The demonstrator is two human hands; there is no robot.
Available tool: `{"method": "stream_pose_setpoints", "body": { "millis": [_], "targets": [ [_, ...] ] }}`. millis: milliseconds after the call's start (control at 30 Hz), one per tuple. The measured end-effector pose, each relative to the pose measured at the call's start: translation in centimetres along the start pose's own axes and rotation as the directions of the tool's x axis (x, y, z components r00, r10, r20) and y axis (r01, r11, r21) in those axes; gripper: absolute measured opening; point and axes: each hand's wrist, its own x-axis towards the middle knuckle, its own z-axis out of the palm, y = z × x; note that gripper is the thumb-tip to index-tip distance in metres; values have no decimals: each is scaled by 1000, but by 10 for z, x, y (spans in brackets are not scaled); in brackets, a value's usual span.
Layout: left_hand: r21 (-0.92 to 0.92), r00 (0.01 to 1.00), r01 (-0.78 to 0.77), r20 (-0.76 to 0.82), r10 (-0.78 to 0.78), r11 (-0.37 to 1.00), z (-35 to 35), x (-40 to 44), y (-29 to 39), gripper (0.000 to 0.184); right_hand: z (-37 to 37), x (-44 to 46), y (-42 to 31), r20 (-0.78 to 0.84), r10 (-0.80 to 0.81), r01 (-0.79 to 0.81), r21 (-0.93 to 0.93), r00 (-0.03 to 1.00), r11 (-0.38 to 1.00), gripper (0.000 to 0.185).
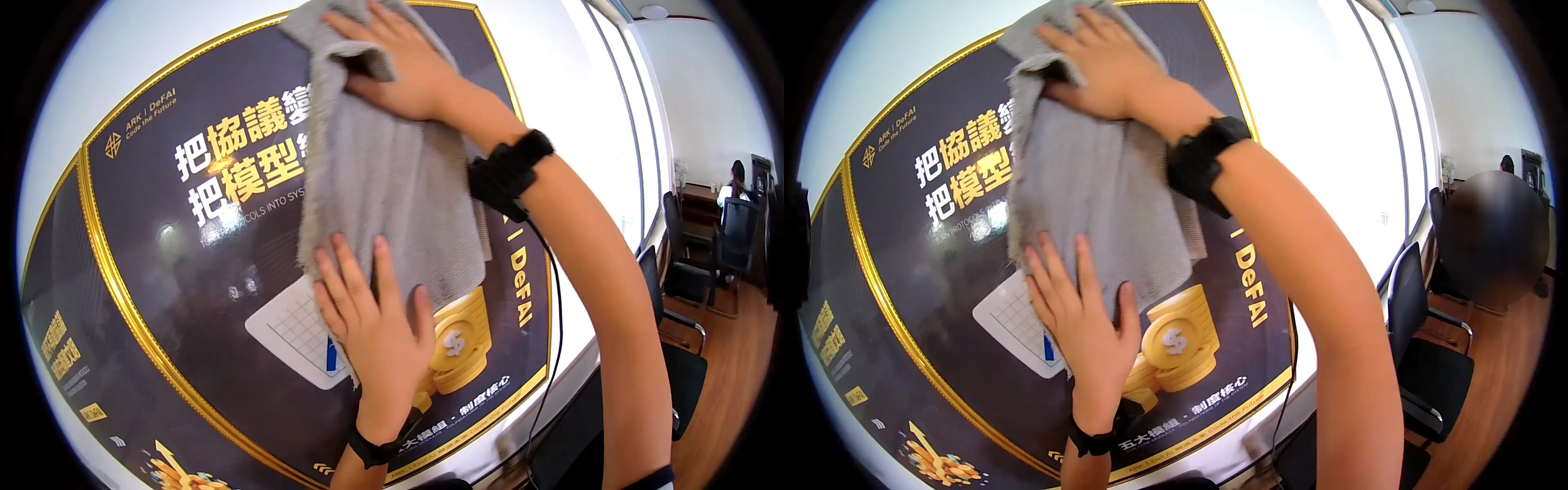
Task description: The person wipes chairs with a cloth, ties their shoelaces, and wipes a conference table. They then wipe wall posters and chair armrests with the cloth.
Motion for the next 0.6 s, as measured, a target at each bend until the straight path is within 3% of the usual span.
{"method": "stream_pose_setpoints", "body": {
  "millis": [33,67,100,133,167,233,267,367,567,600],
  "targets": [
    [-21,999,-27,33,28,999,2,-2,0,61,-22,-5,-4,70,4,-4,-8,998,1000,63],
    [-41,996,-49,66,52,998,2,-4,-1,61,-34,-6,-7,212,78,-39,-180,974,983,61],
    [-51,995,-66,74,70,997,1,-3,-1,59,-17,-18,12,59,36,-25,-180,998,983,59],
    [-74,992,-91,80,97,993,1,-3,0,59,-10,-21,17,120,126,-83,-314,985,946,59],
    [-99,989,-117,84,125,988,3,-3,-1,59,-15,-29,19,108,157,-124,-259,982,958,61],
    [-149,980,-158,100,174,976,4,-5,-4,58,2,-62,49,-77,242,-238,61,967,969,62],
    [-171,973,-178,117,199,969,4,-8,-6,57,10,-80,60,-134,277,-283,-25,951,959,58],
    [-249,953,-202,173,249,947,-2,-21,-14,56,-2,-113,40,-87,409,-403,79,909,912,68],
    [-347,887,-229,310,342,910,-25,-98,-54,60,-32,-207,-64,27,577,-577,37,816,816,68],
    [-281,870,-265,342,354,922,-31,-123,-66,61,-31,-222,-83,60,589,-591,22,806,806,68]
  ]
}}
